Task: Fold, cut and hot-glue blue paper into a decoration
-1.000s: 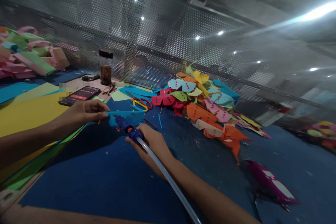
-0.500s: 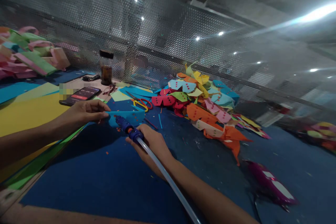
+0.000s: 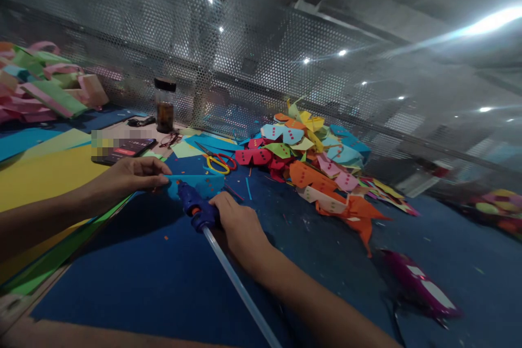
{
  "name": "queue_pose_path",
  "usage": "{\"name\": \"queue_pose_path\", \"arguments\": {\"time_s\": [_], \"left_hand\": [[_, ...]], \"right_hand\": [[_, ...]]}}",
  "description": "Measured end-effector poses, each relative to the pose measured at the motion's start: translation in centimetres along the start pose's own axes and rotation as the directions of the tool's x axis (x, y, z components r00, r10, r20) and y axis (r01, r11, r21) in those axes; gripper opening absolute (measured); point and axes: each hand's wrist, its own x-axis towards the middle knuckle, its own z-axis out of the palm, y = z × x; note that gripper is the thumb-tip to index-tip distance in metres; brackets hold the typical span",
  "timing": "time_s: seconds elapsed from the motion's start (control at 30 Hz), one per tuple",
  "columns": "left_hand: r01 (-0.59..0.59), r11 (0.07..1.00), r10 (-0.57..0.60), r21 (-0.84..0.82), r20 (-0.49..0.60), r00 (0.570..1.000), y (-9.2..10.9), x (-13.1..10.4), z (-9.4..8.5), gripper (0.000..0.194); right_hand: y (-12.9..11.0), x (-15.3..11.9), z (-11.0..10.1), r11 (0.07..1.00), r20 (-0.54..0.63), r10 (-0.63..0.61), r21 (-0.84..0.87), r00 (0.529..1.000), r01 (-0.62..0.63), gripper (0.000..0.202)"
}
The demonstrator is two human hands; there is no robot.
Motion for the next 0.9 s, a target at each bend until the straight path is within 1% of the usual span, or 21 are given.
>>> {"name": "queue_pose_path", "arguments": {"time_s": [0.1, 0.17, 0.27, 0.4, 0.63, 0.9], "left_hand": [[0.001, 1.0, -0.001, -0.014, 0.012, 1.0, -0.13, 0.09, -0.04, 0.032], [0.003, 1.0, -0.003, -0.023, 0.009, 1.0, -0.15, 0.1, -0.04, 0.032], [0.011, 1.0, -0.011, -0.024, -0.001, 1.0, -0.14, 0.08, -0.05, 0.032], [0.013, 1.0, -0.013, -0.008, -0.004, 1.0, -0.05, 0.02, -0.08, 0.03], [0.005, 1.0, -0.005, -0.012, -0.007, 1.0, 0.29, -0.01, 0.04, 0.029], [-0.013, 1.0, 0.013, -0.002, 0.006, 1.0, 0.15, -0.03, -0.02, 0.031]], "right_hand": [[-0.17, -0.28, -0.23, 0.998, -0.025, -0.063, -0.017, 0.998, 0.062, 0.017], [-0.16, -0.32, -0.23, 0.997, -0.039, -0.078, -0.017, 0.996, 0.077, 0.016], [-0.11, -0.21, -0.14, 0.999, -0.037, -0.05, -0.012, 0.998, 0.05, 0.014], [-0.24, -0.1, -0.13, 1.0, 0.004, -0.004, 0.0, 1.0, 0.004, 0.019], [-0.61, -0.14, -0.37, 0.999, 0.07, -0.002, 0.049, 0.998, -0.002, 0.022], [-0.67, 0.05, -0.21, 0.999, 0.058, 0.005, 0.039, 0.998, -0.007, 0.019]]}}
